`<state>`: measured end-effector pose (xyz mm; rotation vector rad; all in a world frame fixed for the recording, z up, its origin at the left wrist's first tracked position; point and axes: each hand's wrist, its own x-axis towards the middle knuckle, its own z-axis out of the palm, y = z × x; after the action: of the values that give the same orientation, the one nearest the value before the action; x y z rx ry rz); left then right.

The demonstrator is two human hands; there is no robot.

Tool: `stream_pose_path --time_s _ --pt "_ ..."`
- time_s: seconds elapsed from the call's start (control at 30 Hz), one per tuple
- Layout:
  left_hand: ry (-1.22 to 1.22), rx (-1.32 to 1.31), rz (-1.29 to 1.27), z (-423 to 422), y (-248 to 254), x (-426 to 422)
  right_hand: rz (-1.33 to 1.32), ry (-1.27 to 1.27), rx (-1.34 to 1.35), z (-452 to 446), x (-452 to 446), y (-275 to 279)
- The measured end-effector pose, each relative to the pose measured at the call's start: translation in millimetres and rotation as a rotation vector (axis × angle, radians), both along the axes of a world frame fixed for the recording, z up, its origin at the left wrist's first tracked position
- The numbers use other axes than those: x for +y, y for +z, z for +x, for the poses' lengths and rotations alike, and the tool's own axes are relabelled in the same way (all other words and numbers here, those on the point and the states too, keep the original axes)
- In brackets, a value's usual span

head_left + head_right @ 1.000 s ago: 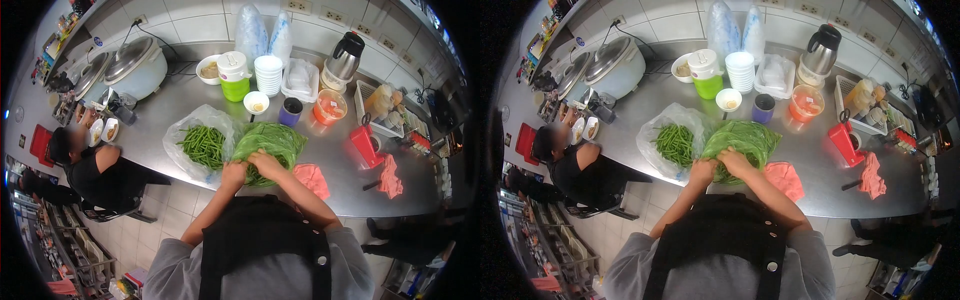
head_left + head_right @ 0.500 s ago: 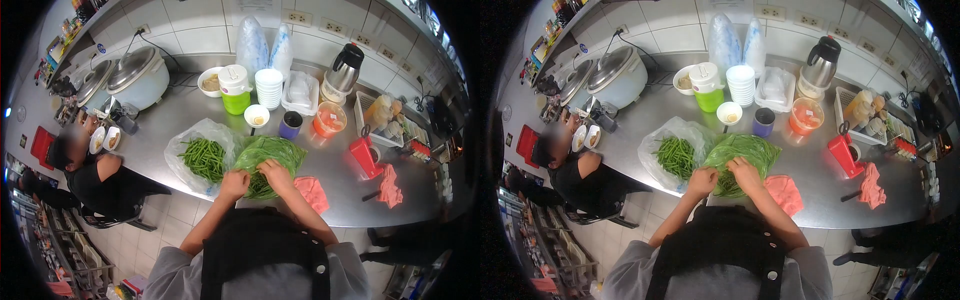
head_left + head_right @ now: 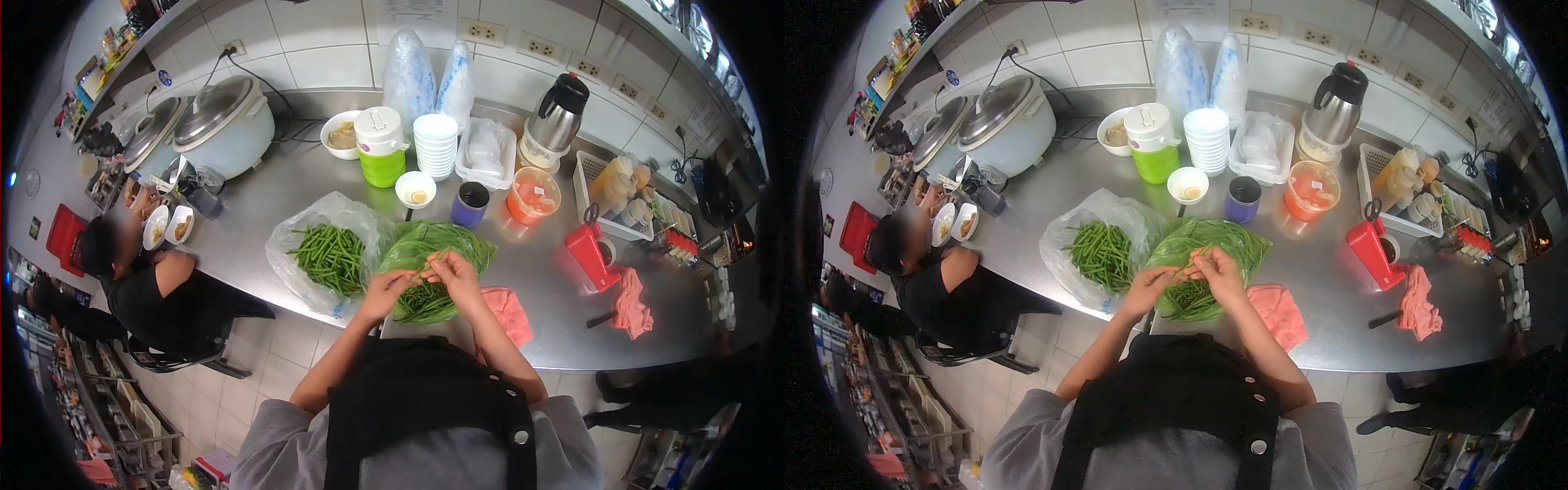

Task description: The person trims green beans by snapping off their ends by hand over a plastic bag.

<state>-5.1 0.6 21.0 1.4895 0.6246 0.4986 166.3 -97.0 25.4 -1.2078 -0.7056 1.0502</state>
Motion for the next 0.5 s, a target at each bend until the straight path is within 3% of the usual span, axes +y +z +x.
stream_pose_path --time_s 0.17,0.47,0.5 --pt "-0.067 0.003 -0.144 1 -7 -3 0.031 -0.070 -0.203 -3 0 0" --pt "-0.013 0.040 0.141 2 2 -14 0.072 -0.151 -0.283 -21 -8 27" --pt "0.000 0.044 0.201 3 -1 -16 0.170 -0.275 -0.455 -30 -11 45"
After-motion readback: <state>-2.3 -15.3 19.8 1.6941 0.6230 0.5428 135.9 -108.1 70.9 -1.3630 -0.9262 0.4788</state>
